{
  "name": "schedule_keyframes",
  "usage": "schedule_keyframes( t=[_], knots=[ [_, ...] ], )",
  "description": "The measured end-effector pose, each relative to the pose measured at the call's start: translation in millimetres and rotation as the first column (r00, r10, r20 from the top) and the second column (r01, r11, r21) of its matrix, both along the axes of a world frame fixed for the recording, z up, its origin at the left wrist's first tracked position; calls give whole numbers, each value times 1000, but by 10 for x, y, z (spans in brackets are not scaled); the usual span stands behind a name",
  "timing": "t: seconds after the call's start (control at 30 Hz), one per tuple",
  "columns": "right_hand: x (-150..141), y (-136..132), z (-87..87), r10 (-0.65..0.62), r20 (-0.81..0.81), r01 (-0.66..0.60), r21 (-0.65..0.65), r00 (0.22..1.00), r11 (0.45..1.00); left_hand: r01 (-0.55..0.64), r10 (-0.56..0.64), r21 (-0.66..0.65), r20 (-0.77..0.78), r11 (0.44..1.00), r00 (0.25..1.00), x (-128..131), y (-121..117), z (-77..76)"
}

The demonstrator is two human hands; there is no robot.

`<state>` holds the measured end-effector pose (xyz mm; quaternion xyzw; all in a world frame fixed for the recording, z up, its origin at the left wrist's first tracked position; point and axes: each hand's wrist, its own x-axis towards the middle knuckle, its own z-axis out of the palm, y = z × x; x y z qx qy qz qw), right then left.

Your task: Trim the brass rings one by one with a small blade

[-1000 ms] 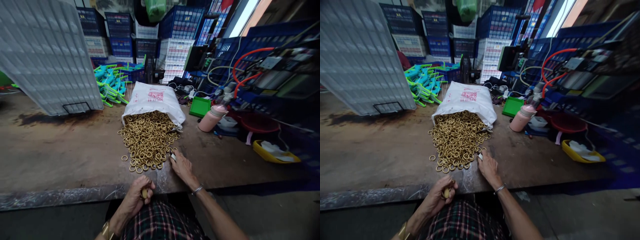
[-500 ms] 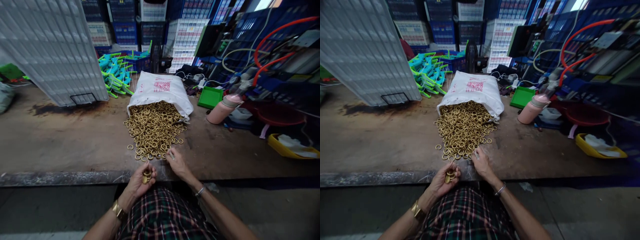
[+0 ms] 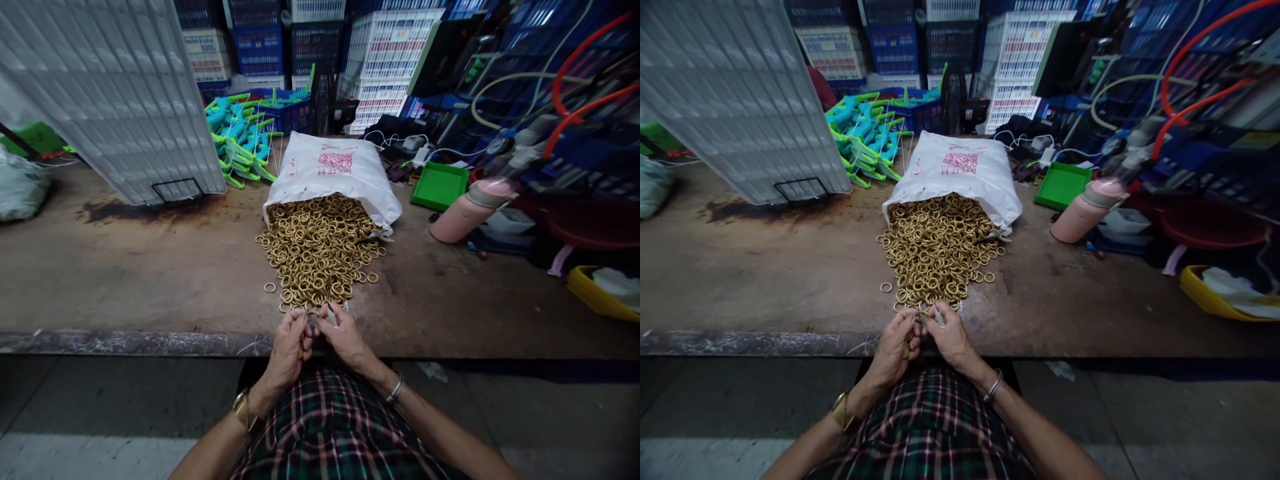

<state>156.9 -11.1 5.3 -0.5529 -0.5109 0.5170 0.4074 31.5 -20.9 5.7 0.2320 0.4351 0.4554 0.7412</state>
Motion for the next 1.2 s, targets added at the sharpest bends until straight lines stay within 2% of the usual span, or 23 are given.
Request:
schedule_keyframes(
  t=[0.17, 0.27, 0.37, 0.43, 0.5, 0.67, 0.83, 0.9, 1.0, 1.1, 1.2],
  knots=[
    [4, -15, -29, 70, -55, -72, -33, 996, 997, 59, -59, 29, -5, 998, 998, -10, 3, -14],
    [36, -16, -71, 94, -82, -100, -62, 992, 993, 97, -94, 39, -58, 995, 994, -13, -13, -19],
    [68, -16, -110, 121, -63, -125, -66, 991, 990, 116, -93, 82, -238, 990, 967, -15, -29, -8],
    [72, -10, -128, 119, -32, -121, -69, 992, 990, 166, -99, 150, -373, 975, 922, -19, -36, 7],
    [59, 1, -134, 87, -14, -88, -75, 996, 993, 217, -112, 198, -440, 956, 891, -23, -40, 22],
    [2, 11, -83, 19, 22, -18, -70, 1000, 997, 269, -217, 115, -341, 956, 915, -37, -50, 20],
    [17, 12, -43, 80, -16, -81, -98, 997, 992, 258, -236, 101, -193, 961, 953, -47, -70, -5],
    [46, 21, -42, 69, 52, -65, -64, 996, 996, 244, -224, 108, -170, 964, 960, -48, -78, -13],
    [88, 12, -45, 34, 291, -53, 58, 956, 997, 219, -197, 114, -175, 969, 965, -51, -84, -19],
    [103, -36, -58, 115, 521, -206, 121, 846, 971, 212, -176, 129, -243, 969, 954, -50, -88, 0],
    [94, -83, -78, 188, 664, -339, 106, 724, 935, 205, -148, 157, -317, 966, 937, -45, -92, 24]
  ],
)
